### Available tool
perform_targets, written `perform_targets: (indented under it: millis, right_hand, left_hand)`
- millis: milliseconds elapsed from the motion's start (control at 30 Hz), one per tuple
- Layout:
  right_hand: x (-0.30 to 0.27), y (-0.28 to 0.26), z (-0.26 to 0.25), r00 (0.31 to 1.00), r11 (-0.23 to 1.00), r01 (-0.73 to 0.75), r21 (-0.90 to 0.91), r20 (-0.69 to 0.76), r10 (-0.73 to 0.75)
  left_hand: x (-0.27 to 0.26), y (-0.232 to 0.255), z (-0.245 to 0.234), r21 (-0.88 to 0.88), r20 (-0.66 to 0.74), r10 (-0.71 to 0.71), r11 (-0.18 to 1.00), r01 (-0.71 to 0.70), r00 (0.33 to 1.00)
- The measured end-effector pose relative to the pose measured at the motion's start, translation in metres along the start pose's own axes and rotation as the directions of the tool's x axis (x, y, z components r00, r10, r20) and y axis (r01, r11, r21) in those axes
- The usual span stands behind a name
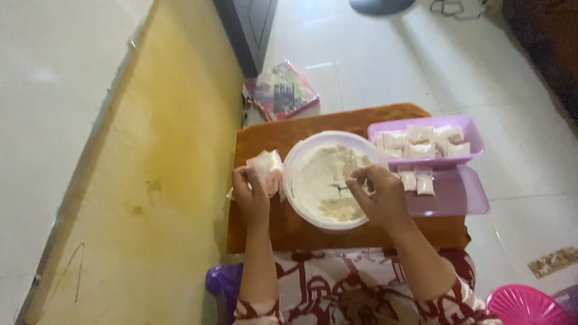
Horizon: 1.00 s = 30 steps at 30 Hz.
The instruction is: Filling small plastic bags with white powder using a spoon from a large bowl and placing them in a tray.
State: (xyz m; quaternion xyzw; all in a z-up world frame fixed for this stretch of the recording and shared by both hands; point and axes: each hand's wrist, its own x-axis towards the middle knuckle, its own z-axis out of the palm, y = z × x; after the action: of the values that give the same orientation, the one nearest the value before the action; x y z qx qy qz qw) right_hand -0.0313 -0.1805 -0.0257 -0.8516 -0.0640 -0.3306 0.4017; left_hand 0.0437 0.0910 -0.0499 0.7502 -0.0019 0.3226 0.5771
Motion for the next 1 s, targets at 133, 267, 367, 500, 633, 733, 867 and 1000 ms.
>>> perform_targets:
  millis: [133, 267, 367, 500, 633, 733, 867, 1000]
  right_hand:
    - [0.001, -0.003, 0.000, 1.000, 1.000, -0.024, 0.016, -0.009, 0.024]
    - [0.003, -0.001, -0.001, 0.997, 0.998, -0.056, 0.004, 0.056, 0.056]
    - [-0.004, 0.024, 0.005, 0.992, 0.993, -0.097, 0.063, 0.084, 0.092]
    - [0.011, 0.003, -0.014, 0.971, 0.938, -0.212, 0.273, 0.168, 0.171]
    - [0.013, -0.008, -0.003, 0.992, 0.981, -0.068, 0.184, 0.120, 0.047]
    - [0.014, -0.019, 0.002, 0.997, 0.994, -0.027, 0.106, 0.069, 0.020]
    - [0.019, -0.036, -0.004, 0.996, 0.992, -0.056, 0.110, 0.069, 0.049]
    - [0.012, -0.026, 0.003, 0.995, 0.989, -0.082, 0.126, 0.069, 0.074]
  left_hand:
    - [-0.009, 0.030, 0.004, -0.183, 0.012, 0.027, 0.983, -0.024, 1.000]
    - [-0.015, 0.072, 0.010, -0.168, 0.223, -0.026, 0.984, 0.065, 0.975]
    - [-0.020, 0.085, 0.021, -0.067, 0.402, 0.018, 0.998, 0.010, 0.915]
    - [-0.022, 0.098, 0.041, 0.016, 0.505, 0.191, 0.973, -0.230, 0.842]
    - [-0.021, 0.098, 0.051, -0.091, 0.499, 0.289, 0.955, -0.282, 0.817]
    - [-0.020, 0.093, 0.052, -0.090, 0.504, 0.245, 0.968, -0.232, 0.828]
    - [-0.021, 0.084, 0.049, -0.084, 0.565, 0.128, 0.992, -0.097, 0.815]
    - [-0.025, 0.082, 0.049, -0.151, 0.577, 0.163, 0.984, -0.091, 0.800]
